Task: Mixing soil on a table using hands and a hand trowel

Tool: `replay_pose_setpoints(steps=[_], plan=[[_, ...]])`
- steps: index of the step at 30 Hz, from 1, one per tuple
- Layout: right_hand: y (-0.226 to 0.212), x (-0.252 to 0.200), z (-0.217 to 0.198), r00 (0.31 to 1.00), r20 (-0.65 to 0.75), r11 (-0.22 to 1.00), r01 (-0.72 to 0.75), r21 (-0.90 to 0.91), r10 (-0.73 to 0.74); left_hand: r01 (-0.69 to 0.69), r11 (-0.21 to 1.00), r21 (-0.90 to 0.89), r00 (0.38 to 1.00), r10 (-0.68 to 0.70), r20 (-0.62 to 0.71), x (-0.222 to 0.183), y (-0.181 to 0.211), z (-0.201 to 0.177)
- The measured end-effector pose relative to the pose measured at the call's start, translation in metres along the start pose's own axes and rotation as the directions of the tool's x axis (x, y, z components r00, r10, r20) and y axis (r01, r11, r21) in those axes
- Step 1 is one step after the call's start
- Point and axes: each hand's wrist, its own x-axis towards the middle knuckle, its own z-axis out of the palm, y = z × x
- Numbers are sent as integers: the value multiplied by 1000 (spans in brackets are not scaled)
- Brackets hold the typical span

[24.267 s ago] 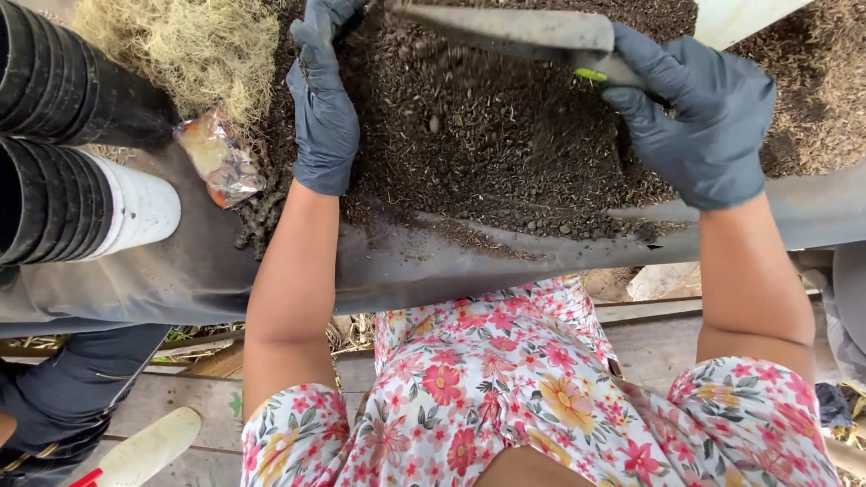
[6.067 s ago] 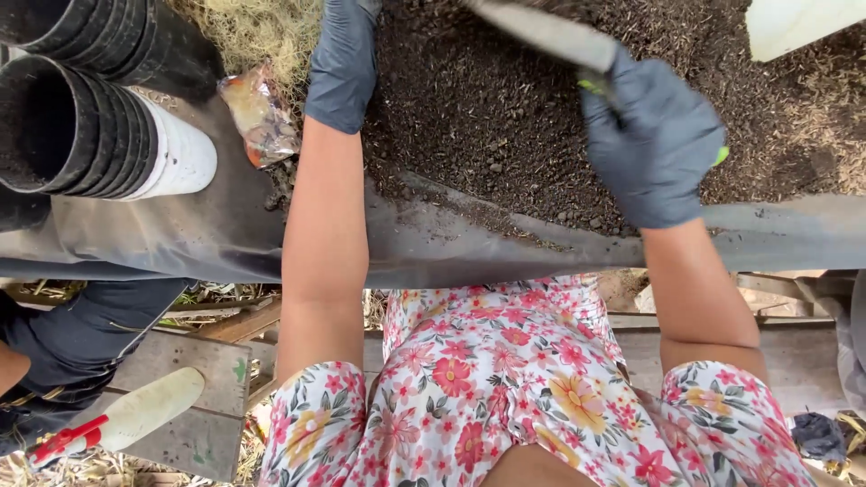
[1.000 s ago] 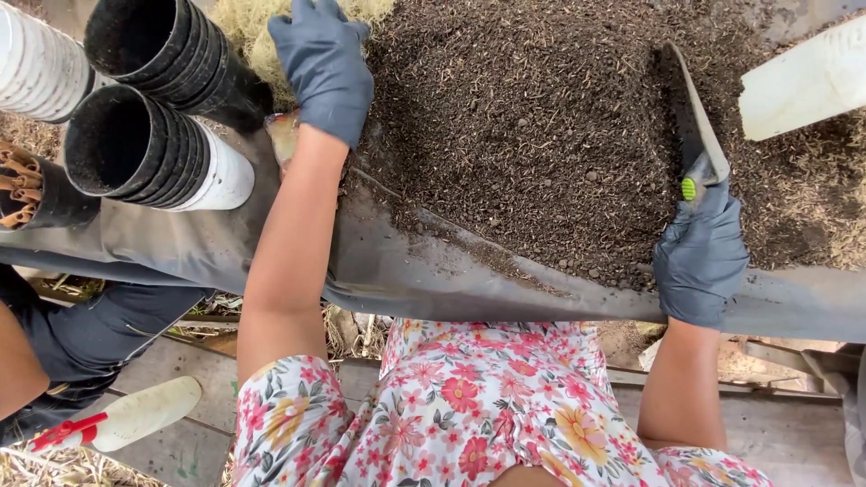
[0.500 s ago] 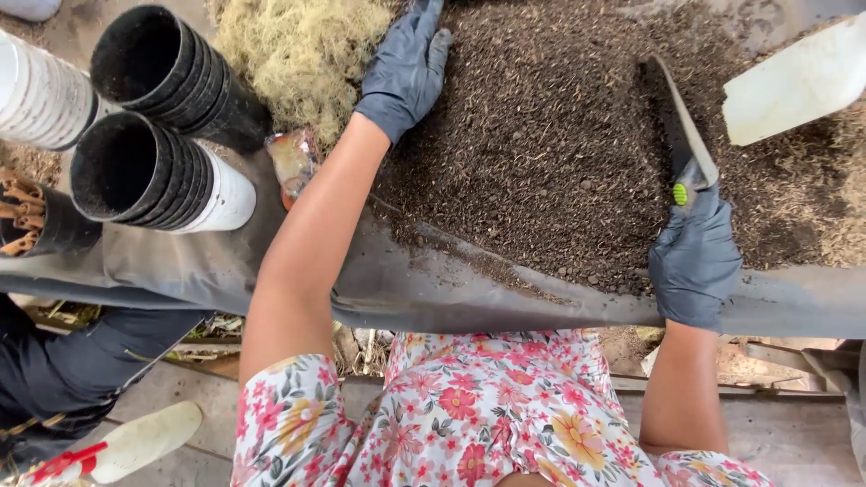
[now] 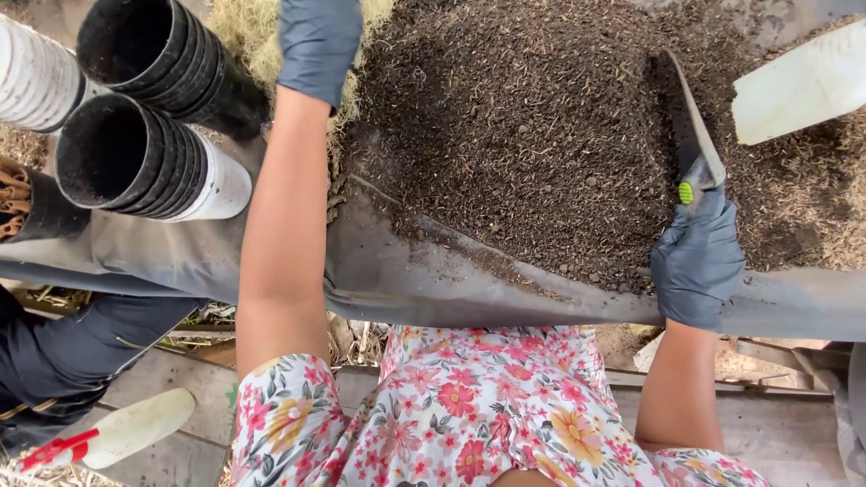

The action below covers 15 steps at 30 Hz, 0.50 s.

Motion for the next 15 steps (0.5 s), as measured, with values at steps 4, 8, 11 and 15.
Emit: replay_pose_setpoints(steps=[4, 8, 11, 15], plan=[[6, -3, 2, 995, -5, 995, 100, -9, -100, 42, 993, 111, 998, -36, -57, 1, -47, -3], [-2, 0, -4, 1000, 16, 998, 19, 66, -20, 84, 975, 208, 991, -60, -116, -8, -53, -8], [20, -8, 15, 994, 10, 990, 108, -94, -107, 118, 954, 277, 984, -74, -164, -5, -76, -3], [33, -11, 27, 968, -115, 967, 203, -152, -221, 181, 911, 371, 967, -95, -238, -8, -110, -2]])
